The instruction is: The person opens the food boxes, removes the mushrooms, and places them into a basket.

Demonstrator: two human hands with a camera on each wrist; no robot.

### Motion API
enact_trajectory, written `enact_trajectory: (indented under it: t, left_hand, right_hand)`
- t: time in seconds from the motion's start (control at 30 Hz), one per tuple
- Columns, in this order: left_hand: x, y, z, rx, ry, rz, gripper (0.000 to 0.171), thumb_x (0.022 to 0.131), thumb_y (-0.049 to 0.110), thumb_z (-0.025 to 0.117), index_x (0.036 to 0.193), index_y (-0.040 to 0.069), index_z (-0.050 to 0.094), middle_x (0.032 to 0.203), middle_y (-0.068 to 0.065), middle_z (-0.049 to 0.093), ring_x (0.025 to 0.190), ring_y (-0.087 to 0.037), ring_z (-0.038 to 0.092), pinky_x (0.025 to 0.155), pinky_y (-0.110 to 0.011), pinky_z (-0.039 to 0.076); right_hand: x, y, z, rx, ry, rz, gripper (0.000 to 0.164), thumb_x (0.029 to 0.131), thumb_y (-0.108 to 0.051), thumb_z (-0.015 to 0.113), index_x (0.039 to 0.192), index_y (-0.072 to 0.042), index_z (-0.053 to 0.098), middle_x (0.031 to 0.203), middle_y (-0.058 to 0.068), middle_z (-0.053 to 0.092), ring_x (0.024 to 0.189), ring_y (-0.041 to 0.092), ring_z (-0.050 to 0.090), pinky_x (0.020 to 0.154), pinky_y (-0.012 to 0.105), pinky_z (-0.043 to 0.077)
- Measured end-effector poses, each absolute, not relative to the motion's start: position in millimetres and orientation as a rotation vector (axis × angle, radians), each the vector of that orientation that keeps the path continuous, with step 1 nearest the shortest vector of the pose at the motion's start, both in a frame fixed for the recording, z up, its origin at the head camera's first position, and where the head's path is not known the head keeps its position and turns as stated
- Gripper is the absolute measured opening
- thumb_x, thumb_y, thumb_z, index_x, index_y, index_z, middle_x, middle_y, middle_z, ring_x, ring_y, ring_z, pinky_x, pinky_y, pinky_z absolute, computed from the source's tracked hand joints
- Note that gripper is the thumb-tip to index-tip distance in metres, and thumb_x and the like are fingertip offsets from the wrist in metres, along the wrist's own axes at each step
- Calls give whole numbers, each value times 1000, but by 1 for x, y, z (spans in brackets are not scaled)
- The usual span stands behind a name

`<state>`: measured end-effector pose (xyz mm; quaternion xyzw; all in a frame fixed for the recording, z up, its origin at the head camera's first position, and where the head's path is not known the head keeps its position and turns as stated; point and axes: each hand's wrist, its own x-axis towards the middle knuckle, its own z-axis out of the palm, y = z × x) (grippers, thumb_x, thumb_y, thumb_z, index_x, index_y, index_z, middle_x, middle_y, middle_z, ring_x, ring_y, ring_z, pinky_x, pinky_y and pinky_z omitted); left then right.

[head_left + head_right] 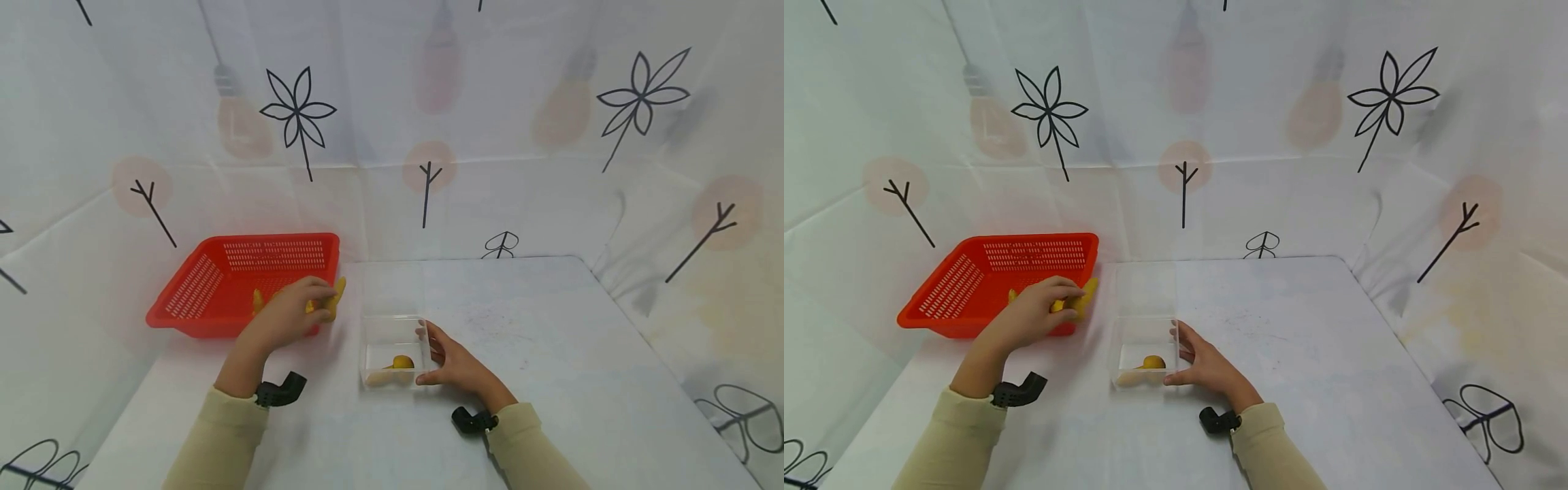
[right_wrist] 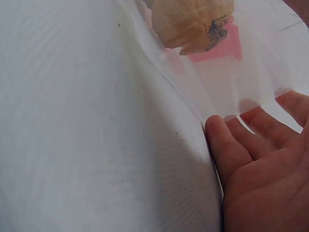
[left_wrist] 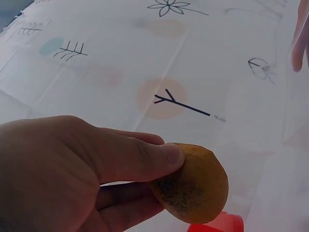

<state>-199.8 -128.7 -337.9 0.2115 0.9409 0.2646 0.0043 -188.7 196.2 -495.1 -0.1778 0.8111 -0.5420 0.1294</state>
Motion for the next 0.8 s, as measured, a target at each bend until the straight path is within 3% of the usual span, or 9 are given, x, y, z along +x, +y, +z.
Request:
enact_trajectory:
  t: [0.63,0.8]
  left_hand:
    - [-217,-156,-343,443,2952,844,45,91,22,67,135,15,57,131,-4,52,119,-28,51,92,-47,55]
    - [-222,-161,-348,383,2944,834,46,92,21,65,136,14,56,132,-5,51,121,-29,50,90,-45,56]
  right_hand:
    - [-187,196,-494,-490,2348,-1568,117,66,-26,90,155,-26,15,159,6,27,147,26,27,114,38,31]
    - [-187,196,-493,-524,2358,-1564,115,68,-27,89,156,-24,14,159,9,27,147,30,27,114,41,32]
